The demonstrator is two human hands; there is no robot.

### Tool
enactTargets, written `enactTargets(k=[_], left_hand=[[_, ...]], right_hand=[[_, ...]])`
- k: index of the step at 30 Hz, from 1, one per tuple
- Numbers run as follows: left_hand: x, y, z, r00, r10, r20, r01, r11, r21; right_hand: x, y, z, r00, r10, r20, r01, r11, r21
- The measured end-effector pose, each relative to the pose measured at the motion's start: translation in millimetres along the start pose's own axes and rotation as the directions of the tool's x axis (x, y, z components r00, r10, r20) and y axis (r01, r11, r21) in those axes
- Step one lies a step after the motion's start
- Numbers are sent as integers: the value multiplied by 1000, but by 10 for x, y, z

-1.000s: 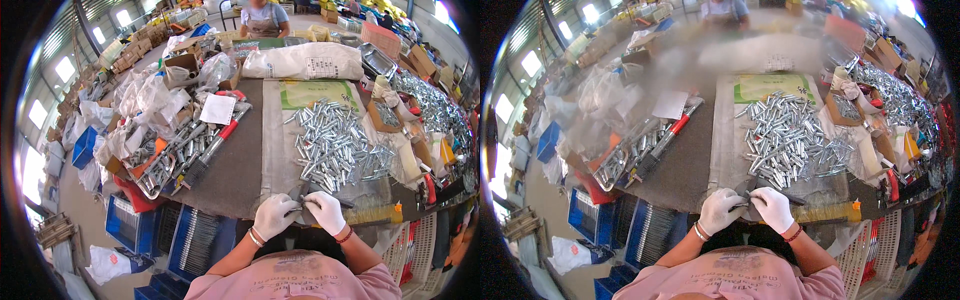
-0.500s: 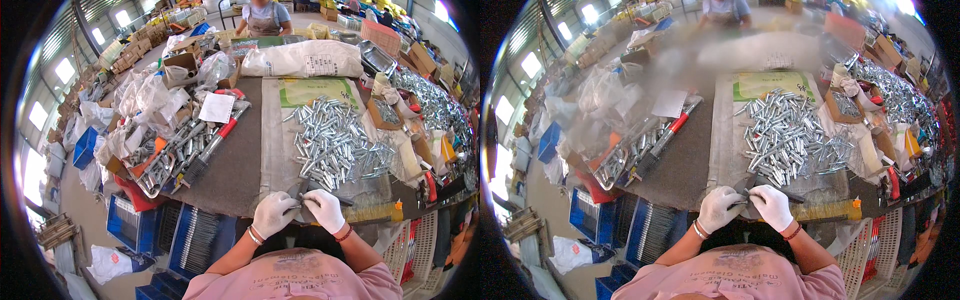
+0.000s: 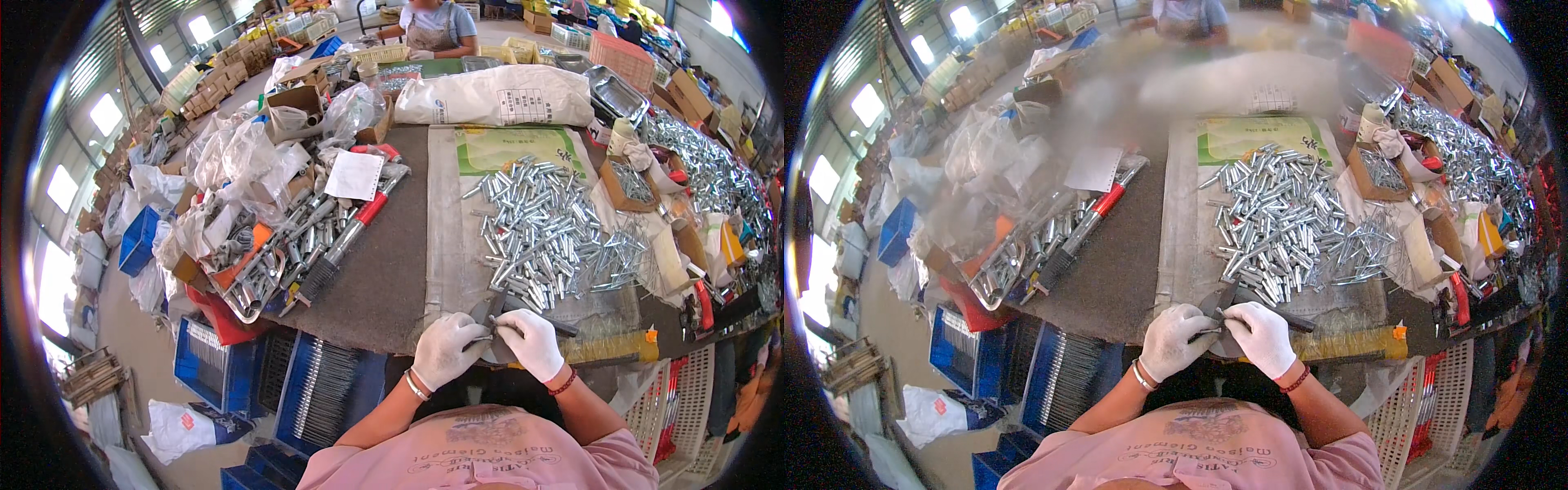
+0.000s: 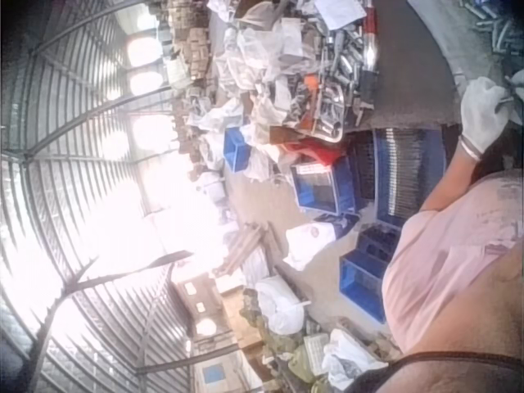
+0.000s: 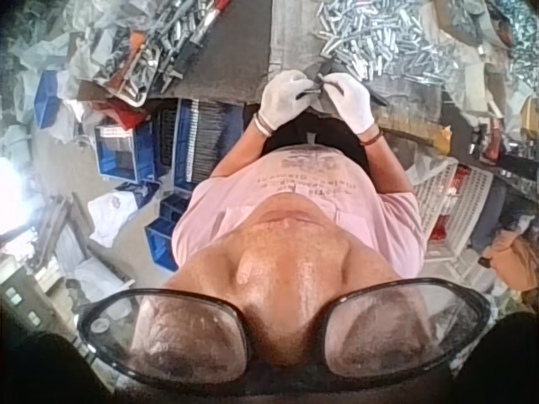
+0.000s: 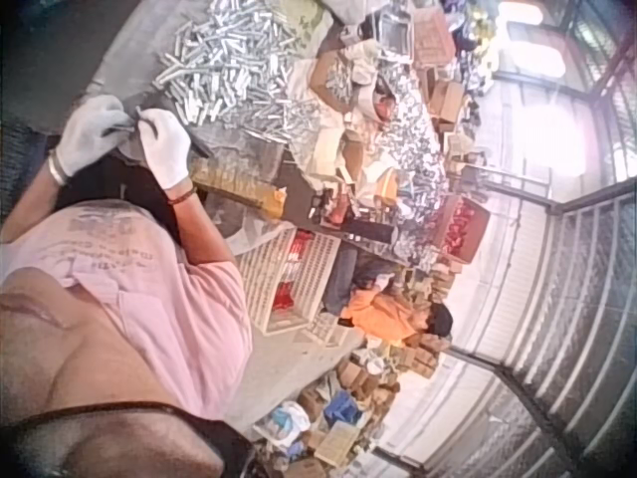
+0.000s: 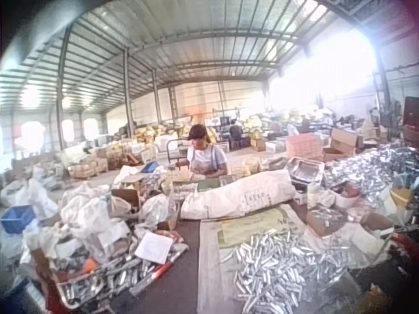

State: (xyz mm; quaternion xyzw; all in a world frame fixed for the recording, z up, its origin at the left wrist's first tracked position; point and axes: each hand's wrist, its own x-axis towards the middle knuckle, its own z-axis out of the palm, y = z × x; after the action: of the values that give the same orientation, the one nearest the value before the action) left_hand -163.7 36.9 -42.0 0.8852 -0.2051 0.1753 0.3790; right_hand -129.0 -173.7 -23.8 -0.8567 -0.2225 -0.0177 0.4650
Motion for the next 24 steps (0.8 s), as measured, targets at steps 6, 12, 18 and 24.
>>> enactTargets(k=[6,12,18,24], left_hand=[[2,14,-11,1000,-8,4,8,1000,-3],[17,35,-23,1000,-12,-3,12,1000,-9],[17,28,-28,1000,-28,6,28,1000,-7],[81,43,-14,996,-72,60,71,997,27]], right_hand=[[-6,1,-3,1000,-2,-3,2,1000,-1],[-4,-5,-9,1000,7,-3,-7,1000,4],[-7,12,7,1000,12,-16,-12,1000,7],[-32,-97,54,993,28,-112,-10,987,159]])
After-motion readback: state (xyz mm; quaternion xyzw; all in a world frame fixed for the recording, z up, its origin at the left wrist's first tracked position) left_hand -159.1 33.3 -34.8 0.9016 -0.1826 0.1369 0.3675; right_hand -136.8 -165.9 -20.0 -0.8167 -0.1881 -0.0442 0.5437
